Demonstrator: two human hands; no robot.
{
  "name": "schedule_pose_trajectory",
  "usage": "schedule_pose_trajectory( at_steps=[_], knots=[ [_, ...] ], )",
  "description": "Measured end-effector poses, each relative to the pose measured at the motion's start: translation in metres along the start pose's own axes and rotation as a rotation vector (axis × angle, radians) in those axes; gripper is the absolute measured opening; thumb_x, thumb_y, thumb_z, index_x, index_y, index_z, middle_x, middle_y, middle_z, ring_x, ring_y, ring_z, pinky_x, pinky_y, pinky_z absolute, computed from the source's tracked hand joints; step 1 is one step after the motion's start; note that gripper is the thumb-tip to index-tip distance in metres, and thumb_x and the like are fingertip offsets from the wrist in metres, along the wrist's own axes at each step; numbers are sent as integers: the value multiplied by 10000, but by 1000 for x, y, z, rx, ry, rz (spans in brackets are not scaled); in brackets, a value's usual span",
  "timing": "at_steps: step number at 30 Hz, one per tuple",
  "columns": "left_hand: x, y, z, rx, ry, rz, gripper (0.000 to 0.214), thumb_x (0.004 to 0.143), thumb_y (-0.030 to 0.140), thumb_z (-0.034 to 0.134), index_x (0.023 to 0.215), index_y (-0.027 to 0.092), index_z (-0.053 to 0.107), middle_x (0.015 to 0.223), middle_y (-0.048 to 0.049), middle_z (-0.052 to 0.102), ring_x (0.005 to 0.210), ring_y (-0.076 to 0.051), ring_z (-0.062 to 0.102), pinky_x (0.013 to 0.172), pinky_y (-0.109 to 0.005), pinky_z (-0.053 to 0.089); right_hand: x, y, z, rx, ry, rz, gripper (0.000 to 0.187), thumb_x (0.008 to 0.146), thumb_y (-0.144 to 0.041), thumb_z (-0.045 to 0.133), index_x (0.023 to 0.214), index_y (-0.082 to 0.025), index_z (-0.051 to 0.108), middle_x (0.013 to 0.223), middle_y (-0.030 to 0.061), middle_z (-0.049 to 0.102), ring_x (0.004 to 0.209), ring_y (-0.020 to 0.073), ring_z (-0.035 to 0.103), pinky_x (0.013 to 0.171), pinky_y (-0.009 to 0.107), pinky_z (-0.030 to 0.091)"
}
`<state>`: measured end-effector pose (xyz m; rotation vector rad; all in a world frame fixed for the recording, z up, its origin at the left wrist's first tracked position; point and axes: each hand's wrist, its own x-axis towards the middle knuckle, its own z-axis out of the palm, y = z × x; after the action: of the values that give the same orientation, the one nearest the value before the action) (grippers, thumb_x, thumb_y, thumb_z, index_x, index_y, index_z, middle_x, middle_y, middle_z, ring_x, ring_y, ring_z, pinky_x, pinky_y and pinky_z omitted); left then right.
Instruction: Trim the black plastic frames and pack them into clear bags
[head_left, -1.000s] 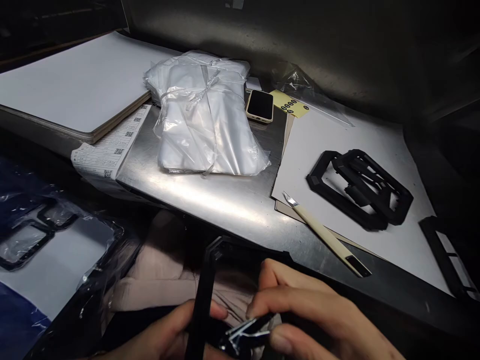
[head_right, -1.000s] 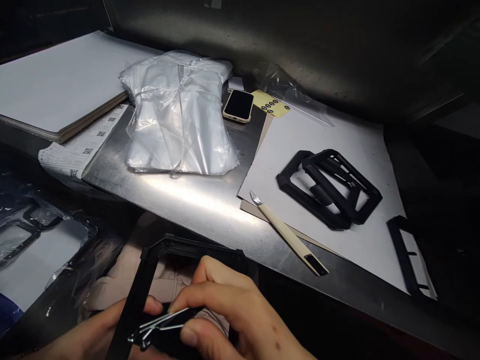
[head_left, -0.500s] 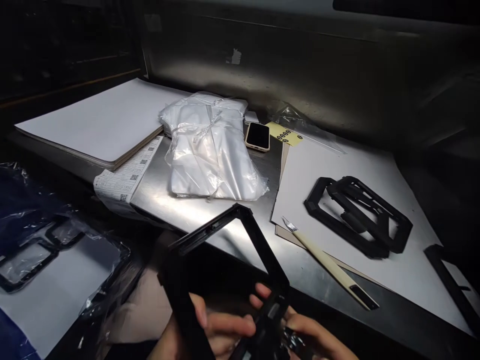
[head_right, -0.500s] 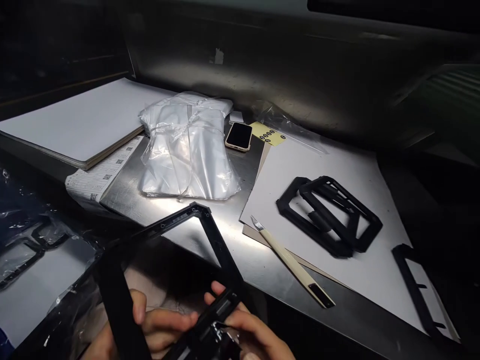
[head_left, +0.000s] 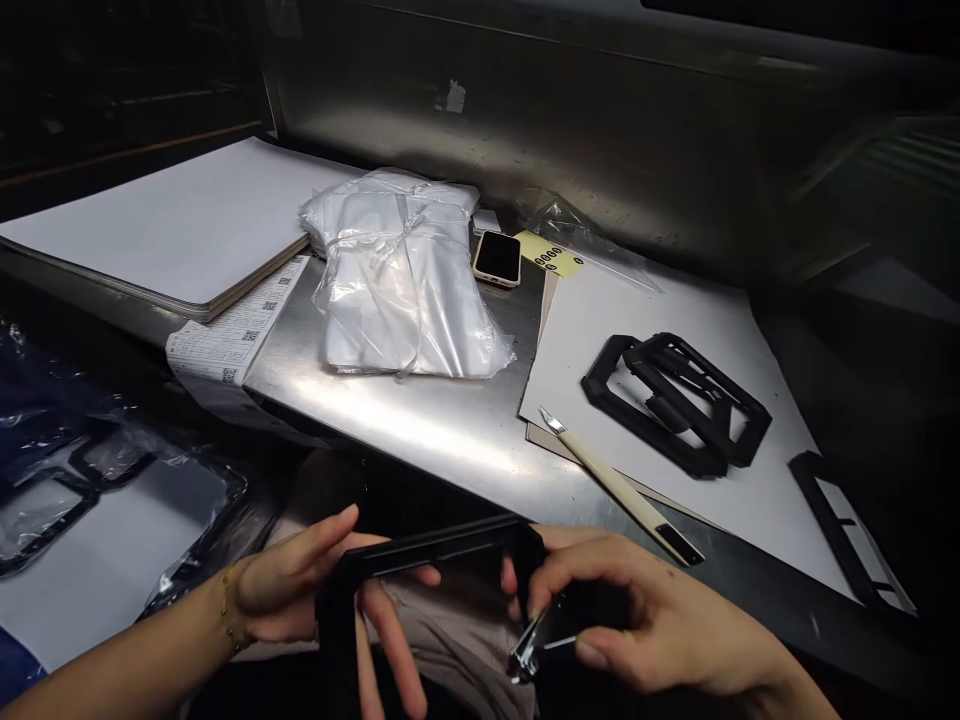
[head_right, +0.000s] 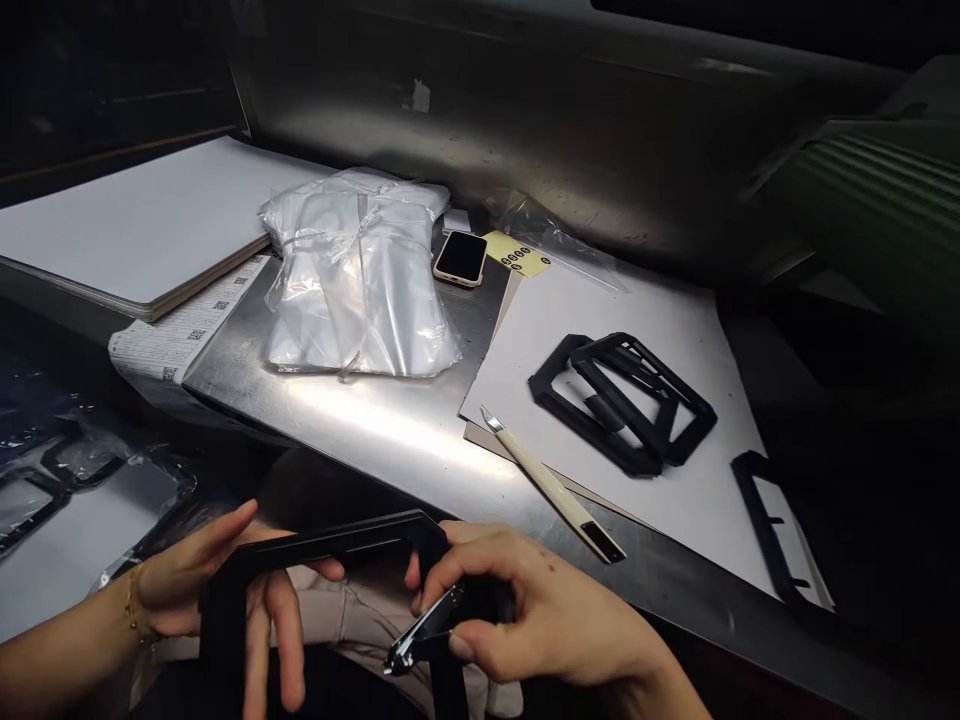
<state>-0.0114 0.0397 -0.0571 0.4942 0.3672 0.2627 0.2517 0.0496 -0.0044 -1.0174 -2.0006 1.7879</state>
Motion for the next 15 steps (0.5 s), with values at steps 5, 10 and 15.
schedule_pose_trajectory(
  at_steps=[5, 10, 15],
  knots=[
    [-1, -3, -4, 26, -73, 7, 493, 713, 412, 501, 1098, 108, 541, 676, -115, 708, 599, -282, 664, 629, -368, 459, 8, -1, 2, -88, -32, 18, 167, 689, -125, 561, 836, -173, 624, 952, 24, 584, 900, 143, 557, 803, 272, 425],
    [-14, -22, 9, 90, 109, 159, 505, 687, 391, 596, 1134, 164, 532, 633, -38, 663, 538, -139, 594, 624, -250, 423, -2, -4, 13, -346, 328, 7, 179, 758, -250, 557, 930, -285, 594, 1121, 16, 530, 1029, 167, 523, 831, 270, 445],
    [-19, -42, 31, -70, 190, 216, 513, 669, 422, 633, 1145, 262, 527, 550, 55, 445, 406, -20, 292, 417, -123, 235, -8, -5, 33, -903, 633, -261, 312, 728, -224, 557, 1035, -265, 524, 956, 48, 549, 840, 186, 575, 666, 278, 498]
  ],
)
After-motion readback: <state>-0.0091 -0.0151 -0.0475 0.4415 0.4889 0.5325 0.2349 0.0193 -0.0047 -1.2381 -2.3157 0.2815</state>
